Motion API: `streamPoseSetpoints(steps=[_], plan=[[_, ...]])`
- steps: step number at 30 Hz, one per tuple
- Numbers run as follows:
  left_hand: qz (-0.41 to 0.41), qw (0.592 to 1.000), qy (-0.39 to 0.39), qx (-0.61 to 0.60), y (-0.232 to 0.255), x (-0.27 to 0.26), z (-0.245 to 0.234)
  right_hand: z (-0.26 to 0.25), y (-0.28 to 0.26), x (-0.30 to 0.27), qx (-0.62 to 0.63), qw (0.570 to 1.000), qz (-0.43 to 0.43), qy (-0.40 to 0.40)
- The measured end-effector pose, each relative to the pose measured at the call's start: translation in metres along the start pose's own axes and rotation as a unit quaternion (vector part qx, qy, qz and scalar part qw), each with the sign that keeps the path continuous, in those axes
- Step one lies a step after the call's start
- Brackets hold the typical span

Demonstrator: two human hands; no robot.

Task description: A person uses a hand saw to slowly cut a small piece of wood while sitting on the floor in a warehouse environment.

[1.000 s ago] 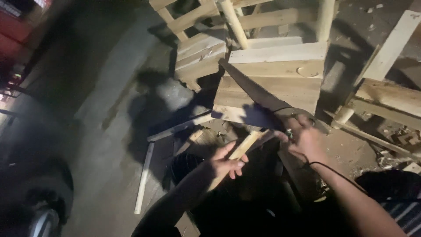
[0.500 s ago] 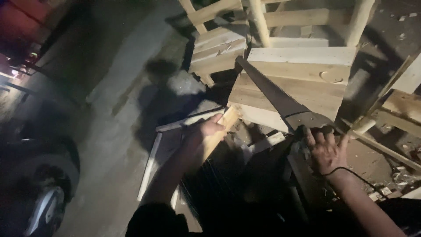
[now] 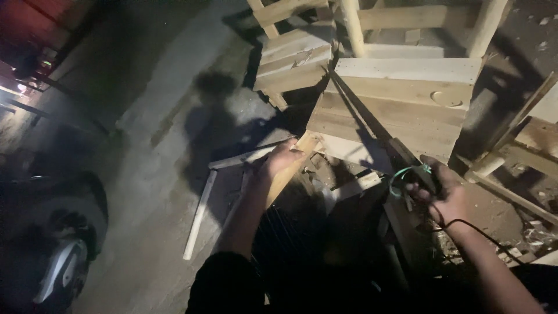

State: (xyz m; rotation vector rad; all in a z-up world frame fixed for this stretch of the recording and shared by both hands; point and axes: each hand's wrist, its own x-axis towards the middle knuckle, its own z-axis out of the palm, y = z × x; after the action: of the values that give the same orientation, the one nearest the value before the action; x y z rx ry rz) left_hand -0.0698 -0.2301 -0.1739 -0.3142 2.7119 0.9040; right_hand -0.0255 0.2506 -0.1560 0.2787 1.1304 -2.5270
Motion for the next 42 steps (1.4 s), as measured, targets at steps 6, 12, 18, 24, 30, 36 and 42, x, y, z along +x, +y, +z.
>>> streamPoseSetpoints(steps=[6,12,18,24,30,36,42], plan=[[-0.065,0.969,0.061,0.231,0.089,-0.05,0.016,0.022,-0.009,-0.021,-0.456,0.872,-0.175,-0.001],[0.094,0.946,0.127,0.282,0.056,-0.04,0.021,0.004,0.001,-0.018,-0.461,0.883,-0.071,0.055],[0.074,0.971,0.044,0.223,0.041,-0.031,0.011,0.007,0.023,-0.012,-0.372,0.925,-0.067,0.028],[-0.037,0.986,-0.017,0.164,0.052,-0.032,0.01,0.045,0.033,-0.03,-0.476,0.864,-0.144,0.075],[-0.032,0.975,-0.014,0.218,0.042,-0.016,0.015,0.061,0.062,-0.038,-0.408,0.895,-0.177,0.043],[-0.049,0.976,-0.025,0.21,0.07,-0.033,-0.001,0.09,0.083,-0.052,-0.449,0.87,-0.203,-0.023],[-0.054,0.986,-0.02,0.155,0.063,-0.027,0.004,0.08,0.097,-0.043,-0.478,0.837,-0.263,-0.05]])
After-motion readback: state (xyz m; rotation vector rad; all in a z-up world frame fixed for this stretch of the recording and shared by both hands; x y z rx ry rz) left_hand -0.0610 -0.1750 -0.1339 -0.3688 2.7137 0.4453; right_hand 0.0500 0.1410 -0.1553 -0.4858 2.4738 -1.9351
